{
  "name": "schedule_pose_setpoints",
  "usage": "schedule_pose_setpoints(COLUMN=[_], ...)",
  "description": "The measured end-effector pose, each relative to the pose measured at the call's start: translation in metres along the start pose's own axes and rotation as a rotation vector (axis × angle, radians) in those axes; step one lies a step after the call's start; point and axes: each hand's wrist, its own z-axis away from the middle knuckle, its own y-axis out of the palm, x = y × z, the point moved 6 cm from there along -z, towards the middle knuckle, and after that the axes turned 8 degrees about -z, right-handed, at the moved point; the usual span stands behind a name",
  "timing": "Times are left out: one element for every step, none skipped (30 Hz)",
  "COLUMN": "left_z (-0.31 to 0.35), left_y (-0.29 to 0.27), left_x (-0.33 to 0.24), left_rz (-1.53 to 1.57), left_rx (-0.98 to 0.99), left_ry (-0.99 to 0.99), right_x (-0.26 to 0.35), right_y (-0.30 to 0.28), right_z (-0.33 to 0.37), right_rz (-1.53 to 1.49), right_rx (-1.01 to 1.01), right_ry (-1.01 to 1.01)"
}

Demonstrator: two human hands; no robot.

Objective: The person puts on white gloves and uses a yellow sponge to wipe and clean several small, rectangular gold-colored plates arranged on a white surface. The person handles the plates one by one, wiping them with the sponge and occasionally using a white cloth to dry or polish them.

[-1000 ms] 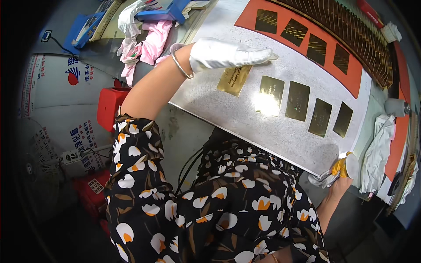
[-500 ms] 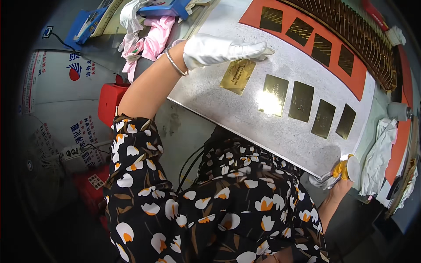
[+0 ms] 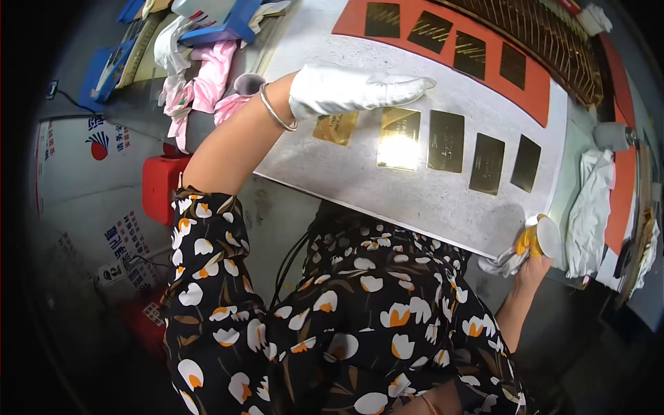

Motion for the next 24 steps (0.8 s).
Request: schedule_pose_setpoints(left_z=[-0.003,-0.006,-0.009,-0.011,-0.012,-0.013,-0.013,-0.013,-0.012,-0.011,-0.011,-0.010,-0.011,-0.012,-0.013,-0.015,-0.017,-0.020,-0.024,-0.028,-0.033,-0.038,-0.044,-0.049], left_y=[0.005,0.011,0.017,0.023,0.026,0.030,0.031,0.032,0.034,0.035,0.036,0.036,0.038,0.039,0.040,0.041,0.042,0.043,0.045,0.047,0.050,0.053,0.054,0.056], left_x=[-0.001,-0.002,-0.004,-0.006,-0.008,-0.009,-0.011,-0.012,-0.014,-0.016,-0.017,-0.019,-0.020,-0.021,-0.022,-0.022,-0.022,-0.022,-0.022,-0.022,-0.023,-0.023,-0.021,-0.019], left_rz=[-0.089,-0.179,-0.268,-0.361,-0.455,-0.545,-0.601,-0.608,-0.604,-0.597,-0.595,-0.593,-0.590,-0.590,-0.592,-0.593,-0.596,-0.600,-0.600,-0.600,-0.597,-0.588,-0.580,-0.564], left_rx=[-0.016,-0.034,-0.053,-0.072,-0.093,-0.113,-0.117,-0.117,-0.114,-0.113,-0.111,-0.108,-0.103,-0.100,-0.096,-0.090,-0.087,-0.081,-0.070,-0.059,-0.047,-0.034,-0.023,-0.017], left_ry=[-0.013,-0.024,-0.035,-0.047,-0.055,-0.068,-0.070,-0.073,-0.068,-0.070,-0.070,-0.071,-0.069,-0.071,-0.074,-0.073,-0.075,-0.074,-0.070,-0.072,-0.074,-0.079,-0.081,-0.101], right_x=[0.001,0.004,0.007,0.006,0.005,0.005,0.007,0.006,0.006,0.006,0.006,0.006,0.006,0.005,0.005,0.007,0.008,0.008,0.008,0.009,0.007,0.007,0.007,0.007], right_y=[0.004,0.007,0.008,0.007,0.005,0.004,0.008,0.008,0.008,0.009,0.008,0.007,0.006,0.006,0.008,0.010,0.012,0.013,0.013,0.012,0.010,0.010,0.012,0.012], right_z=[0.000,-0.001,-0.001,-0.001,0.000,0.000,-0.001,-0.001,-0.002,-0.002,-0.002,-0.002,-0.001,0.000,-0.001,-0.001,-0.001,-0.002,-0.001,-0.001,-0.001,-0.001,-0.002,-0.003], right_rz=[0.014,0.027,0.041,0.037,0.034,0.031,0.011,0.007,0.004,0.001,0.005,0.009,0.013,0.017,0.008,0.002,-0.004,-0.006,-0.006,-0.007,-0.027,-0.035,-0.044,-0.052], right_rx=[0.004,0.010,0.017,0.020,0.024,0.029,0.059,0.072,0.084,0.096,0.082,0.068,0.054,0.039,0.060,0.084,0.107,0.109,0.105,0.100,0.075,0.088,0.100,0.112], right_ry=[-0.003,-0.006,-0.009,-0.010,-0.012,-0.013,-0.022,-0.023,-0.023,-0.024,-0.027,-0.030,-0.033,-0.036,-0.034,-0.031,-0.029,-0.030,-0.031,-0.033,-0.020,-0.024,-0.029,-0.033])
